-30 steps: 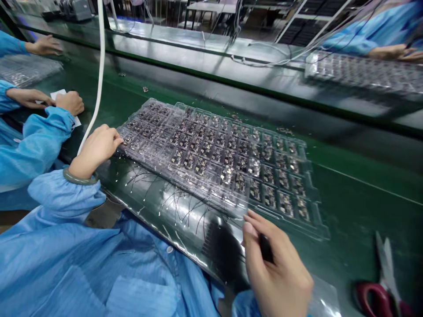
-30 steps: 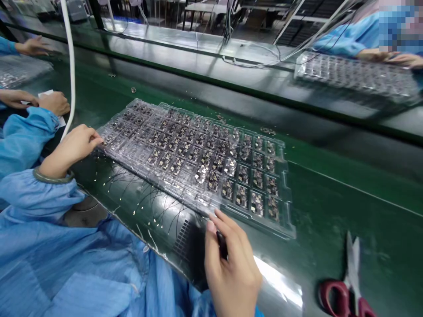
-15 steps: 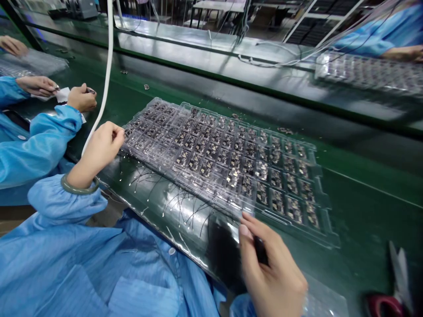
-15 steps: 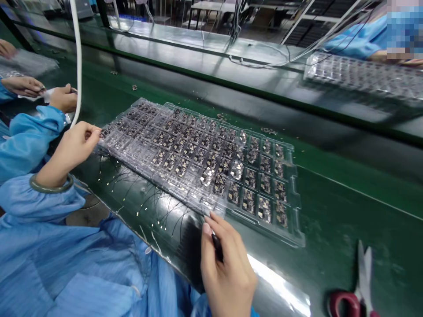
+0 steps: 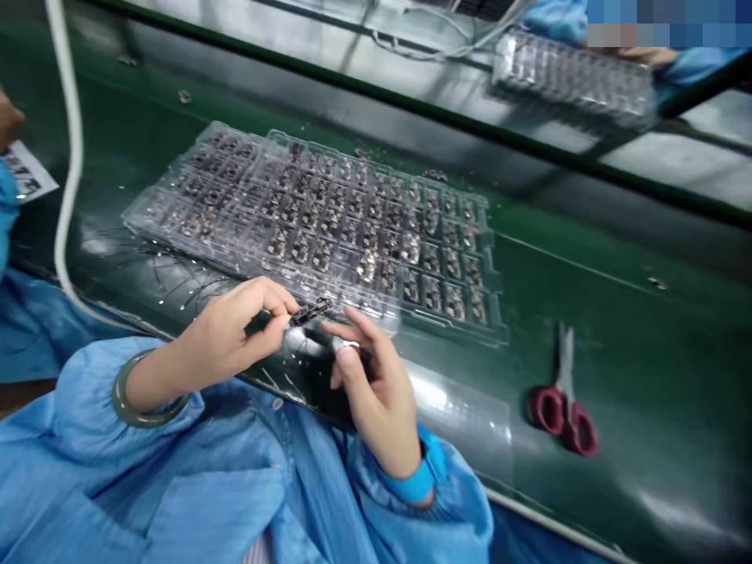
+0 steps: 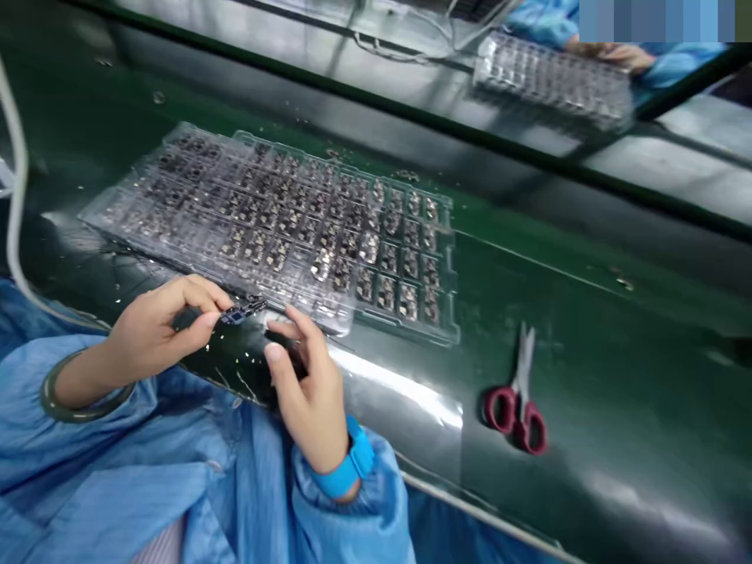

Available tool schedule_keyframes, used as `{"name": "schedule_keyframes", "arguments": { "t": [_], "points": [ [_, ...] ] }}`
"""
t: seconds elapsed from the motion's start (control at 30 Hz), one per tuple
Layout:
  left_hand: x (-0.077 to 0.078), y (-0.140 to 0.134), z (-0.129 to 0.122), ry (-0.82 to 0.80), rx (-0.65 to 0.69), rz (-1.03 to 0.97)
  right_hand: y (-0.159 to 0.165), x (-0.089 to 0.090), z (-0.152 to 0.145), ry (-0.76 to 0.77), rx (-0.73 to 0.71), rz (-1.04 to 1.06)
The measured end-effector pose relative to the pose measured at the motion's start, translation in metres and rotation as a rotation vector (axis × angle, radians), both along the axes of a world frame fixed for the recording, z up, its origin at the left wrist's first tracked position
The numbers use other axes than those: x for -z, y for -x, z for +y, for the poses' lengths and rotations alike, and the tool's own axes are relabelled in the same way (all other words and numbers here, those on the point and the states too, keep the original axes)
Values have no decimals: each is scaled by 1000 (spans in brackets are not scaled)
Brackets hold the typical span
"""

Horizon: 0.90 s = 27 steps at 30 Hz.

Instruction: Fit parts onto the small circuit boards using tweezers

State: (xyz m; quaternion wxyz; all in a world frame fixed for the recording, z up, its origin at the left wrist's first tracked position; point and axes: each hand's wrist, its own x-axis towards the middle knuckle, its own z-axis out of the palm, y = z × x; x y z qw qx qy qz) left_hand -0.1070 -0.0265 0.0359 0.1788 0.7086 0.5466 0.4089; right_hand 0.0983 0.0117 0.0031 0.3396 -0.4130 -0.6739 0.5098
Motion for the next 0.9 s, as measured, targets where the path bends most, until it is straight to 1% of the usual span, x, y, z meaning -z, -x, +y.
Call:
{"name": "schedule_keyframes", "arguments": {
  "t": [0.07,0.17,0.23,0.37,0.43,0.63,0.8,0.9],
  "points": [
    [7,-6,2,25,61,-35,5,0,2,76,24,63],
    [15,-12,3,63,123,-73,9,-2,5,135,44,92],
    [18,-14,3,106,127,-117,10,-4,6,186,53,116],
    [23,-18,2,238,78,-288,12,-6,4,277,112,196],
    [24,-21,1,284,46,-336,12,-6,2,290,141,216],
    [24,-27,5,456,-23,-376,11,-6,0,289,176,224],
    [20,-28,9,521,12,-374,8,-7,-4,241,179,196],
    [18,-30,9,566,24,-390,6,-6,-7,244,172,212]
  ]
}}
